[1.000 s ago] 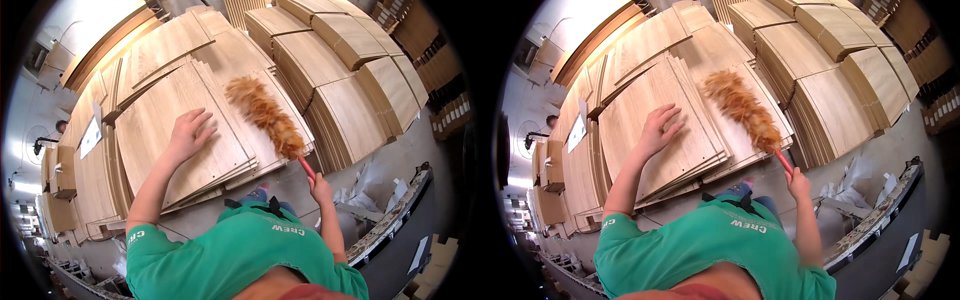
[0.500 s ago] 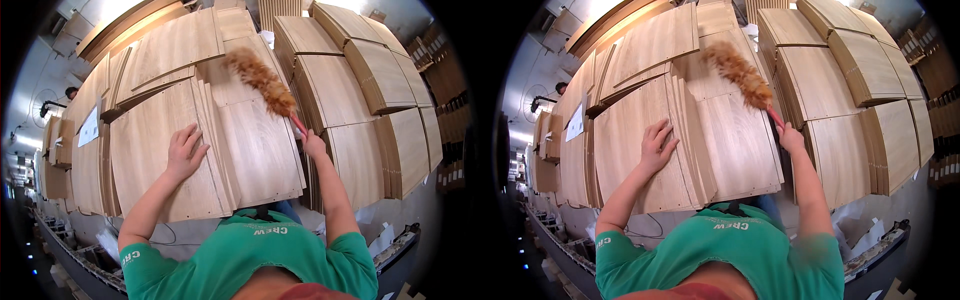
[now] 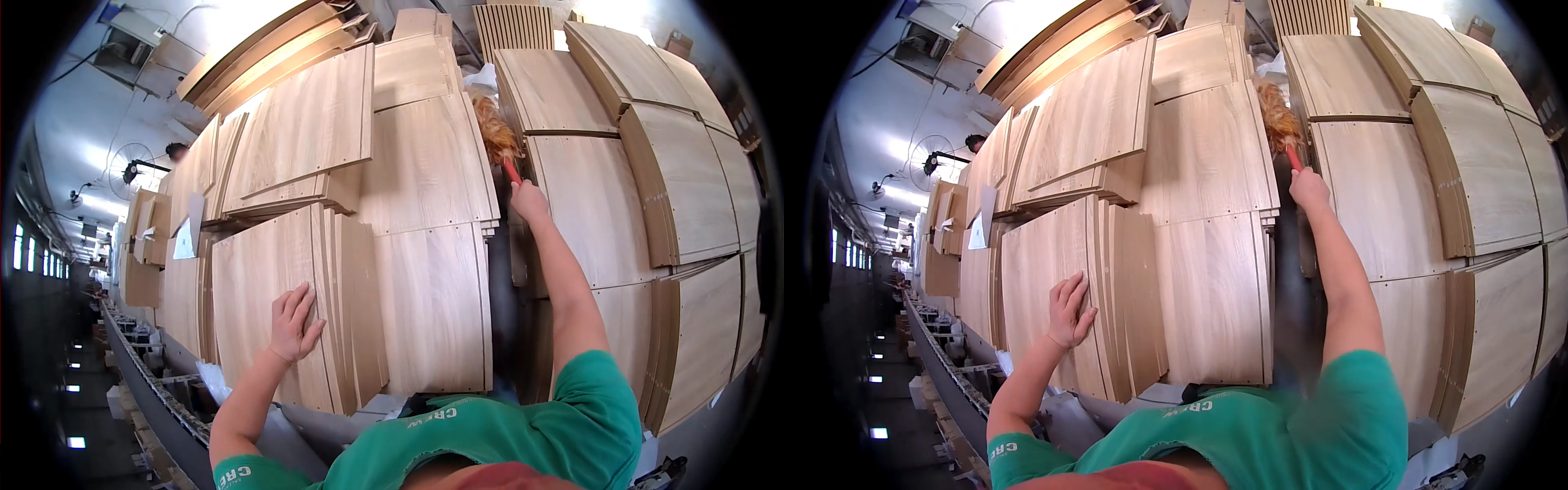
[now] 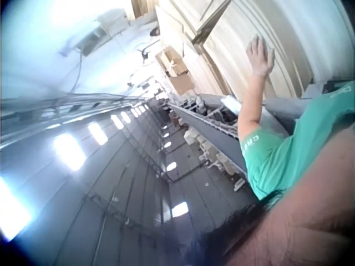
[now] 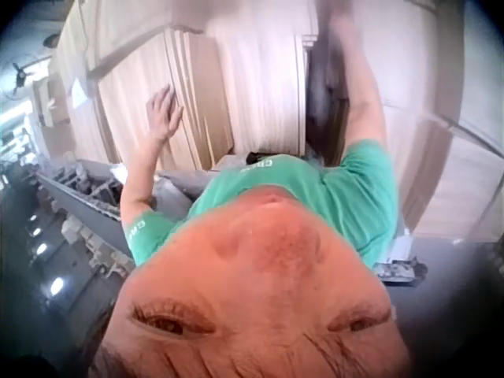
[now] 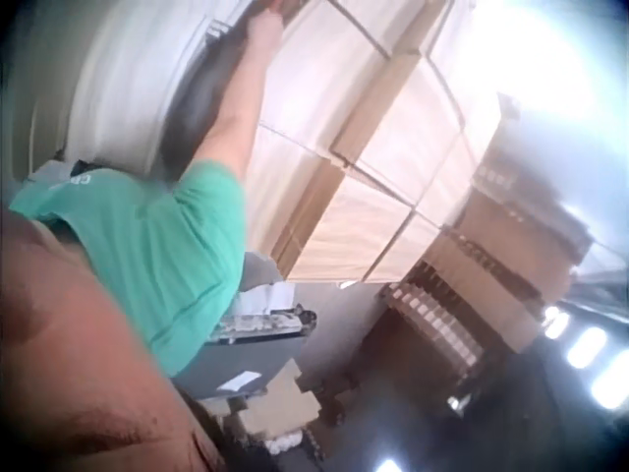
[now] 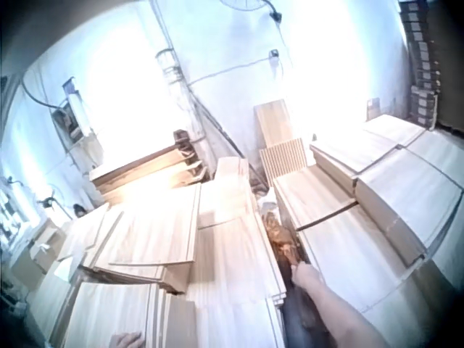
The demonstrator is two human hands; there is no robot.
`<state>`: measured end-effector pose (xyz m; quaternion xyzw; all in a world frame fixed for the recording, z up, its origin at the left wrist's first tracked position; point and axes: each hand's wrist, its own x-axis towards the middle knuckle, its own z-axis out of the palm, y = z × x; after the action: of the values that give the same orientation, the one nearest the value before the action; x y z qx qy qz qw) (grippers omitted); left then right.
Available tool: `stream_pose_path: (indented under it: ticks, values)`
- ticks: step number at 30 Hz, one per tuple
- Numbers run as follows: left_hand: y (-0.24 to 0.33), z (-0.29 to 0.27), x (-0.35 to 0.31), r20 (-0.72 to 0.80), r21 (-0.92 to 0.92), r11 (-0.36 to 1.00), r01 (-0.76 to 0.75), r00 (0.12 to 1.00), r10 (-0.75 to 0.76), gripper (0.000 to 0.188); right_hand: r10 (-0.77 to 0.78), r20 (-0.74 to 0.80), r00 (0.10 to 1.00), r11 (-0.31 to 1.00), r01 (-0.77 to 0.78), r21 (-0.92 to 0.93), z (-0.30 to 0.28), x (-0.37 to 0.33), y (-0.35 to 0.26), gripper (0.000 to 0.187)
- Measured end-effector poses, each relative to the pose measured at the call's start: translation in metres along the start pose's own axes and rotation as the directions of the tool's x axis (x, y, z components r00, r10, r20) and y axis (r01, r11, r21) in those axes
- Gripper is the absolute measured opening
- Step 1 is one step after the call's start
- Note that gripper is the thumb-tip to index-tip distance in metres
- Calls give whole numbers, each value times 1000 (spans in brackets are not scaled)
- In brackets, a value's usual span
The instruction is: The person uses a feather duster to clean dust off stacks of wooden boards, walking around a conveyor belt and handling a rope to move aside while dusting different sections of the warehouse.
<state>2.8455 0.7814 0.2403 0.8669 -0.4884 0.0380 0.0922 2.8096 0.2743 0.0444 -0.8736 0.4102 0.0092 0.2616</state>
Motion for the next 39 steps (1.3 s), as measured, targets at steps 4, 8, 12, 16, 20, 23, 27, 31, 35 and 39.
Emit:
stream_pose_path:
  ticks: [4, 8, 12, 16, 20, 23, 27, 31, 35, 39]
  values:
    - [1, -2, 7, 54, 27, 1000, 13, 998, -14, 51, 16, -132, 991, 993, -1, 116, -2, 35, -43, 39]
    - [-1, 0, 2, 60, 33, 999, 14, 998, -16, 50, -201, -110, 973, 968, 214, 132, 11, 53, -97, 34]
    - [-1, 1, 2, 83, 32, 999, 26, 996, -28, 51, -472, 20, 881, 881, 472, 25, 25, 70, -124, 34]
    - [-2, 2, 2, 82, 17, 999, 37, 996, -38, 51, -381, -31, 924, 924, 381, 2, 14, 102, -125, 34]
    - [-3, 2, 4, 69, 8, 1000, 21, 997, -21, 51, -87, -172, 981, 995, 93, 28, -7, 124, -93, 35]
    - [-3, 4, 0, 46, -13, 999, 32, 998, -31, 50, 61, -245, 968, 996, -44, 74, -44, 109, -39, 37]
    - [-4, 4, -7, -7, -12, 1000, 24, 1000, -24, 49, 282, -260, 924, 957, -253, 139, -54, 55, 63, 44]
    - [-9, 2, -2, -52, -37, 999, -26, 998, 24, 48, 382, -252, 889, 924, -365, 113, -46, -81, 142, 47]
    - [-11, 3, -7, -127, -13, 997, -75, 989, 73, 46, 403, -260, 878, 914, -369, 170, -8, -258, 169, 43]
    - [-11, 12, -5, -151, -16, 988, -151, 977, 147, 45, 542, -210, 814, 835, -494, 244, 33, -428, 160, 42]
